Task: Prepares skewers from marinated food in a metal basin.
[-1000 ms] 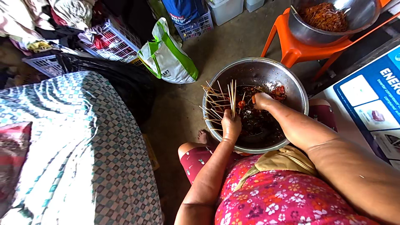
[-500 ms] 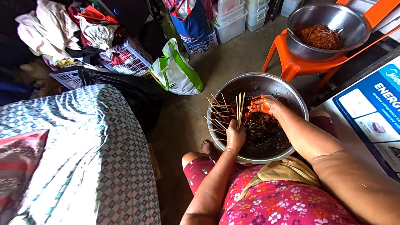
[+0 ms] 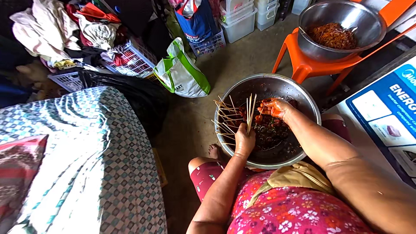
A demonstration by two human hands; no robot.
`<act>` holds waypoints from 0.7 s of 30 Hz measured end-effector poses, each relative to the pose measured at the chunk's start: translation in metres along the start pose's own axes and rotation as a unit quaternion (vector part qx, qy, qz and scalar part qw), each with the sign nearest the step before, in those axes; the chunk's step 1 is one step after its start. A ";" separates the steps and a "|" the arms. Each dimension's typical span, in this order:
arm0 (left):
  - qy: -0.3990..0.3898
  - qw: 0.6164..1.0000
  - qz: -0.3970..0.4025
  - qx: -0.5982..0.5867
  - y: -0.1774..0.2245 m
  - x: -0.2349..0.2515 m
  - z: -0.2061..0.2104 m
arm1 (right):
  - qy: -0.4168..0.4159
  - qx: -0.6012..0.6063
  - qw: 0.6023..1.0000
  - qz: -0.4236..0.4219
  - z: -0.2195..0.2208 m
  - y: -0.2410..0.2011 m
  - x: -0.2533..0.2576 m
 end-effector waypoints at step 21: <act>0.034 0.999 0.005 0.036 0.006 -0.009 0.002 | 0.030 0.014 0.999 -0.031 0.026 0.025 -0.015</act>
Point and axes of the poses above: each hand's wrist, its own x-axis towards the middle knuckle, its own z-axis out of the palm, y = z × x, the point moved 1 cm from there along x, towards the middle knuckle
